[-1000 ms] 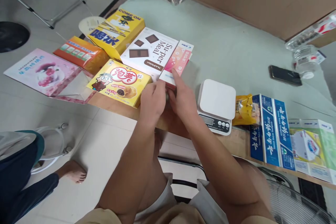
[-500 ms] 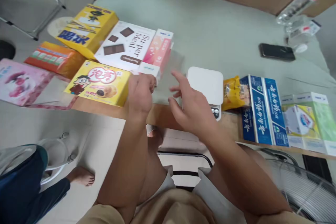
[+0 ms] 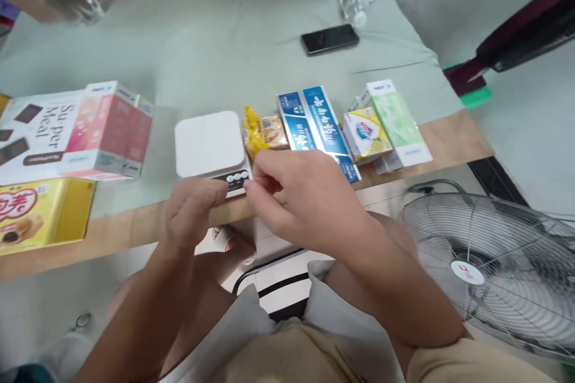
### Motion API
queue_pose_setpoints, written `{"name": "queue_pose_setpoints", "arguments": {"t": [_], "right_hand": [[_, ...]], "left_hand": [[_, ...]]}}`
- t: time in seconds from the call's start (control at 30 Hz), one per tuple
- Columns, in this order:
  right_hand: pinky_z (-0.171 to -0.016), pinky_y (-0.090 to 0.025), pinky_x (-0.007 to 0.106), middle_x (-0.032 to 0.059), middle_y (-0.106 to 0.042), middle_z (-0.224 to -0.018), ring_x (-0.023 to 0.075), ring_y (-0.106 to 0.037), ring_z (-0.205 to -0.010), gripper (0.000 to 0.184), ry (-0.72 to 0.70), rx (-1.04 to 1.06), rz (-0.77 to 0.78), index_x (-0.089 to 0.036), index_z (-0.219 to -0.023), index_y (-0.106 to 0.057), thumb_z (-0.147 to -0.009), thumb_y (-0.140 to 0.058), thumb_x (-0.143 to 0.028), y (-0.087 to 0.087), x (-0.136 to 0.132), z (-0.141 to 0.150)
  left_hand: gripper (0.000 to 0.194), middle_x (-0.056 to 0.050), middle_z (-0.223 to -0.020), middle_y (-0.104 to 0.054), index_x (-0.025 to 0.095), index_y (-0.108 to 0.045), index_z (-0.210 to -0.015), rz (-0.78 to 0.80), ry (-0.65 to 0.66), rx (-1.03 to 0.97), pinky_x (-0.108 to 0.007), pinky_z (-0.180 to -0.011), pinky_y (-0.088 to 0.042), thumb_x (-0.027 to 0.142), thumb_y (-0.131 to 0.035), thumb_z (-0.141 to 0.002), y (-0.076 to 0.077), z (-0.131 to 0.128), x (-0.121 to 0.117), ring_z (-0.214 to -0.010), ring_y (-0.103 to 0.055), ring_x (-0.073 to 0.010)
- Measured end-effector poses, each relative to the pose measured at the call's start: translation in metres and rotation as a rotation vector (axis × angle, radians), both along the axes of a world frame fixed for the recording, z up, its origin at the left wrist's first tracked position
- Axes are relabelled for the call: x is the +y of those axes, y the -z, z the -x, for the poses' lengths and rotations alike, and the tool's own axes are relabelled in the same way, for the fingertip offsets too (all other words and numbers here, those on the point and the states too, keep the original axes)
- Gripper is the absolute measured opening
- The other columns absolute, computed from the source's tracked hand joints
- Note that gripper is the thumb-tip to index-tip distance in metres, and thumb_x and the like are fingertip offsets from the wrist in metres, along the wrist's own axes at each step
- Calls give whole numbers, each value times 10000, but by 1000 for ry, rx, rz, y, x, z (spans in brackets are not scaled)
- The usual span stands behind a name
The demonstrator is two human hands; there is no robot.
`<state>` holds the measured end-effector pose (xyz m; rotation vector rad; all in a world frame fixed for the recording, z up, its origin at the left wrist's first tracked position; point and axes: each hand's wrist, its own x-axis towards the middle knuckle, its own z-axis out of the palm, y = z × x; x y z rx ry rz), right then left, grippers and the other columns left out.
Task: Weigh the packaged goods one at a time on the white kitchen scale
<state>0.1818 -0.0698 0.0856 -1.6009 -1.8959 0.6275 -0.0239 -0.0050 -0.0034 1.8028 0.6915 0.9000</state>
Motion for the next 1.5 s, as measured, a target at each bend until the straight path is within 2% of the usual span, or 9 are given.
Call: {"name": "queue_pose_setpoints", "arguments": {"t": [0.13,0.23,0.33,0.47,0.67,0.83,1.0,1.23,1.5], "right_hand": [[-563,-308,304,-12,-631,-625,142,-497,-591,260,121,-117,144,-229,-644,-509,-893,-569,-271,5,-4,-47],[-554,-302,323,-4,-619,-622,159,-482,-576,281,294,-154,191,-240,-650,-510,-917,-569,-305,7,-4,-75],[-583,-340,337,5,-617,-627,186,-540,-619,309,467,-138,153,-252,-647,-497,-941,-565,-318,9,-2,-100],[-568,-361,351,19,-661,-668,218,-590,-644,241,417,-124,227,-261,-690,-553,-923,-591,-310,15,0,-125],[-571,-423,350,16,-689,-682,208,-634,-623,162,407,-29,105,-253,-780,-616,-905,-642,-354,25,-2,-145],[-599,-476,365,7,-721,-768,178,-645,-650,112,525,84,1,-281,-863,-658,-912,-658,-383,13,-3,-130],[-584,-475,345,8,-689,-744,170,-623,-627,57,274,111,-55,-262,-857,-636,-896,-655,-299,5,1,-77],[-726,-523,375,51,-748,-863,236,-710,-782,112,56,-15,-36,-241,-948,-680,-922,-572,-255,31,24,19],[-783,-545,448,124,-758,-1049,316,-723,-935,246,24,-248,-52,-215,-1105,-711,-934,-561,-310,62,46,68]], "left_hand": [[597,15,-445,-238,258,-274,-475,-3,131,199,-374,-427,-187,539,-508,-947,-7,-41,-4,-396,-243,-158],[442,19,-498,-403,261,-359,-548,-46,-6,311,-360,-470,-315,405,-586,-899,-22,-87,-4,-463,-401,-167],[103,-55,-914,-710,256,-597,-844,-206,-95,496,-397,-824,-544,328,-664,-815,-33,-141,6,-912,-677,-249],[585,-183,-1477,-595,182,-582,-1336,-330,49,686,-500,-1212,-416,297,-720,-779,-25,-199,24,-1434,-521,-370],[595,-151,-1371,-638,216,-589,-1338,-288,43,733,-496,-1138,-486,343,-790,-793,-18,-229,30,-1354,-586,-397],[735,-131,-1437,-599,273,-553,-1368,-273,-160,616,-505,-1173,-465,545,-863,-760,-44,-200,22,-1444,-529,-423],[803,-133,-1444,-601,283,-564,-1347,-229,-397,530,-463,-1208,-453,594,-914,-694,-63,-111,11,-1438,-541,-388],[944,-173,-1465,-604,237,-552,-1398,-159,-685,582,-488,-1197,-468,655,-919,-635,-16,12,17,-1424,-554,-403],[877,-161,-1608,-520,267,-522,-1437,-28,-743,497,-513,-1286,-355,688,-838,-736,11,42,32,-1570,-405,-387]]}}
